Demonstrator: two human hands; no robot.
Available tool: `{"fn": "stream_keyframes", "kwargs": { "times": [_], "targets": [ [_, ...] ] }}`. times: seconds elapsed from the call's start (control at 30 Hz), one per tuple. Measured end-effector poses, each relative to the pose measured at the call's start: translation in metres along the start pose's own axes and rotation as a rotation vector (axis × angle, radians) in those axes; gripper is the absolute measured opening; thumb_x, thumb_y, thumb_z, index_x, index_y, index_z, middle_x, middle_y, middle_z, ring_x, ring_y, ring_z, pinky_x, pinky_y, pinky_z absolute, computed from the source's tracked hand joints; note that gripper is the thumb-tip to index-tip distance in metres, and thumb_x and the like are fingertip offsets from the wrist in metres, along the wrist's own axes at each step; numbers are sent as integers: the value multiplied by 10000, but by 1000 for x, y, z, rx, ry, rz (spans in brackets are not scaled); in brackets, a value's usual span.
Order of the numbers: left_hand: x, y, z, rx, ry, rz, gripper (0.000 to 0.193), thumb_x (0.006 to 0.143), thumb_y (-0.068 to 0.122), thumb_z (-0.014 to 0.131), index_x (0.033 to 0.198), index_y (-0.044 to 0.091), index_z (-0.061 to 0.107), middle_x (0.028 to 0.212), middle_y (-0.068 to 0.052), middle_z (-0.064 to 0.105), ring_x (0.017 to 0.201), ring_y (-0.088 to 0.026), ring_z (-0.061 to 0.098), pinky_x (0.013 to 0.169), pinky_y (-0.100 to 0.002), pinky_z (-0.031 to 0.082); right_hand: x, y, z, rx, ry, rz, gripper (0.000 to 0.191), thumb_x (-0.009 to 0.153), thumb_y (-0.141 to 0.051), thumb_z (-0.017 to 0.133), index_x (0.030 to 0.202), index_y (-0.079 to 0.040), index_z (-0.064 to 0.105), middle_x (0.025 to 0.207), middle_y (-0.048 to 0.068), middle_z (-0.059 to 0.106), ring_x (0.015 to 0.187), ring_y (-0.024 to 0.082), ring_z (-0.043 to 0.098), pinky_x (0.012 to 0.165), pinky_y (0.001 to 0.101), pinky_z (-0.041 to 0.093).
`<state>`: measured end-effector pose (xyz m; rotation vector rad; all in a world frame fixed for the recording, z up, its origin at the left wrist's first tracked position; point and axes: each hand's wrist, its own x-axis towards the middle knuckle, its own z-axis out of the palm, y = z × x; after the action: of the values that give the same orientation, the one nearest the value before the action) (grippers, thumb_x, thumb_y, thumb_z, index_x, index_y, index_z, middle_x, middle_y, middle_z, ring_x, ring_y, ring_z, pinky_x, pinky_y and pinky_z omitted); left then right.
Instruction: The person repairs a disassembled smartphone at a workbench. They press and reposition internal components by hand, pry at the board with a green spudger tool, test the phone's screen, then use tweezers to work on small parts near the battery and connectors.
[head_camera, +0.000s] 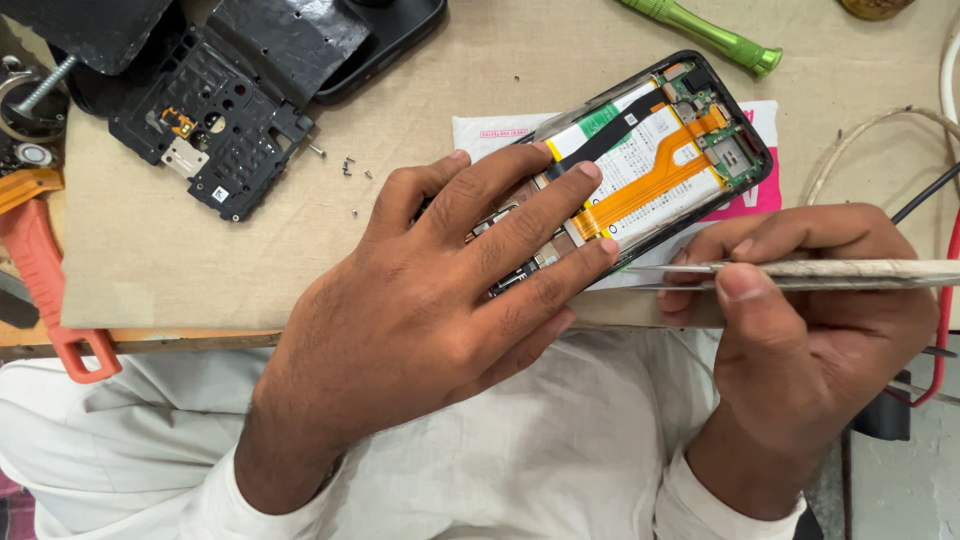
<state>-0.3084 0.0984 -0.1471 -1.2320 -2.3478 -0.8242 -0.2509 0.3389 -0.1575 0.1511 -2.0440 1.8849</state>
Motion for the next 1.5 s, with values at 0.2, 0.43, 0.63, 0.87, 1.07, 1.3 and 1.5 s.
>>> {"fn": "stream_keyframes", "kwargs": {
  "times": [0.2,0.43,0.63,0.87,1.07,1.3,1.5],
  "targets": [
    [1,-3,-10,-121,1,-58,386,958,246,741,1319,128,670,1401,-134,622,1293,-332,566,963,-474,445,12,0,-1,163,-43,-73,193,1100,-47,692,1149,42,527,1083,279,690,769,270,713,765,359,654],
    [1,-7,-35,-375,17,-228,329,1090,262,576,1394,189,675,1494,-49,638,1374,-243,587,1098,-426,435,26,-13,8,428,-32,3,254,1064,-26,705,1230,52,530,1085,313,675,857,327,738,800,397,650],
    [1,-6,-40,-428,25,-274,336,1087,276,547,1375,184,693,1469,-49,656,1391,-256,593,1112,-419,429,28,-8,9,402,-132,-74,197,1134,-39,729,1161,102,593,1091,312,678,853,313,737,813,393,656],
    [-2,-6,-39,-423,25,-266,336,1089,286,547,1373,183,695,1473,-44,654,1397,-265,584,1126,-432,421,28,-9,10,397,-131,-67,215,1137,-55,726,1113,90,569,1078,302,672,845,302,735,807,375,655],
    [0,-5,-39,-425,27,-269,333,1091,293,546,1373,197,695,1470,-41,657,1394,-259,590,1122,-424,428,32,-11,10,399,-136,-66,203,1130,-50,714,1113,82,561,1082,301,670,848,298,741,810,364,657],
    [2,-2,-38,-414,32,-275,326,1088,283,549,1360,201,708,1455,-41,670,1374,-243,606,1109,-412,433,31,-12,9,378,-120,-73,188,1134,-37,707,1126,89,567,1047,299,683,856,301,754,812,377,667],
    [5,0,-38,-406,23,-268,326,1077,272,555,1355,195,708,1455,-50,667,1370,-245,602,1095,-413,430,33,-12,7,376,-116,-90,179,1111,-25,708,1100,87,569,1015,291,683,834,305,756,800,388,671]
  ]
}}
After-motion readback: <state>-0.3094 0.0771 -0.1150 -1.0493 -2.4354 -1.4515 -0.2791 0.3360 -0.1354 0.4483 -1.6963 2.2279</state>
